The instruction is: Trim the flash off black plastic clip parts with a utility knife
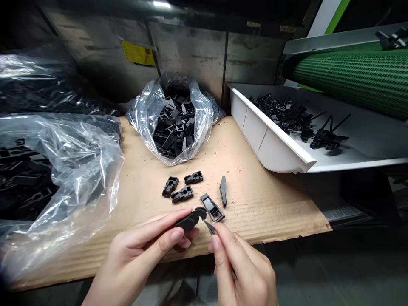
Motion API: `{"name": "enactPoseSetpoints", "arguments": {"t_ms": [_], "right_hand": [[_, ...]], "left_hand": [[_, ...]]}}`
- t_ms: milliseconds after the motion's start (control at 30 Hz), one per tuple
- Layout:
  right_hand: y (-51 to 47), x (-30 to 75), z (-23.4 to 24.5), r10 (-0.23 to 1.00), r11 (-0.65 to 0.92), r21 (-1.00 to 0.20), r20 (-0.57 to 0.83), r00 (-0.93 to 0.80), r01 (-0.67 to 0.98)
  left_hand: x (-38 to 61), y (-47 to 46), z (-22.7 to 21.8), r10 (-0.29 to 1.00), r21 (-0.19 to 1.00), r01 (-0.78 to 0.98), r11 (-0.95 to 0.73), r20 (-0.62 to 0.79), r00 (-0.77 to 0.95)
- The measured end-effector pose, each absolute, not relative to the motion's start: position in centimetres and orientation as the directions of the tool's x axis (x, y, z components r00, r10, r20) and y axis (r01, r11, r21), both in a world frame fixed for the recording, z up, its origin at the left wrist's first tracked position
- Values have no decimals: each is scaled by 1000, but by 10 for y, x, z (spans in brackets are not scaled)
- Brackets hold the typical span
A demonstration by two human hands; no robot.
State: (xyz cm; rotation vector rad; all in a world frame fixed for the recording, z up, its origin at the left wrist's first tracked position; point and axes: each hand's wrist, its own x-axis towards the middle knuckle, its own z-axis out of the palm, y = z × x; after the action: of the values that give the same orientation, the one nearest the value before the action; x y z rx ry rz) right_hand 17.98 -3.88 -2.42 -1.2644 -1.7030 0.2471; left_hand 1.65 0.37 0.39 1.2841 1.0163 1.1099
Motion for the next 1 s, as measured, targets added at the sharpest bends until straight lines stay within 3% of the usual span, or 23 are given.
{"name": "enactPoseSetpoints", "arguments": {"t_ms": [200,433,667,800,1000], "right_hand": [[-33,166,-34,807,477,-691,590,41,543],[-32,142,-41,817,321,-856,466,339,405],[-30,147,-31,898,277,-907,362,250,318],[-30,156,-28,891,344,-873,419,173,345],[-32,143,-36,788,340,-864,477,389,371]], "left_hand": [[17,2,1,991,998,-47,-34,40,128],[20,1,0,996,987,-157,-28,41,80],[18,-1,3,986,967,-244,76,-36,162],[14,0,2,991,988,-152,-8,29,132],[17,-1,-2,994,993,-117,-32,45,104]]}}
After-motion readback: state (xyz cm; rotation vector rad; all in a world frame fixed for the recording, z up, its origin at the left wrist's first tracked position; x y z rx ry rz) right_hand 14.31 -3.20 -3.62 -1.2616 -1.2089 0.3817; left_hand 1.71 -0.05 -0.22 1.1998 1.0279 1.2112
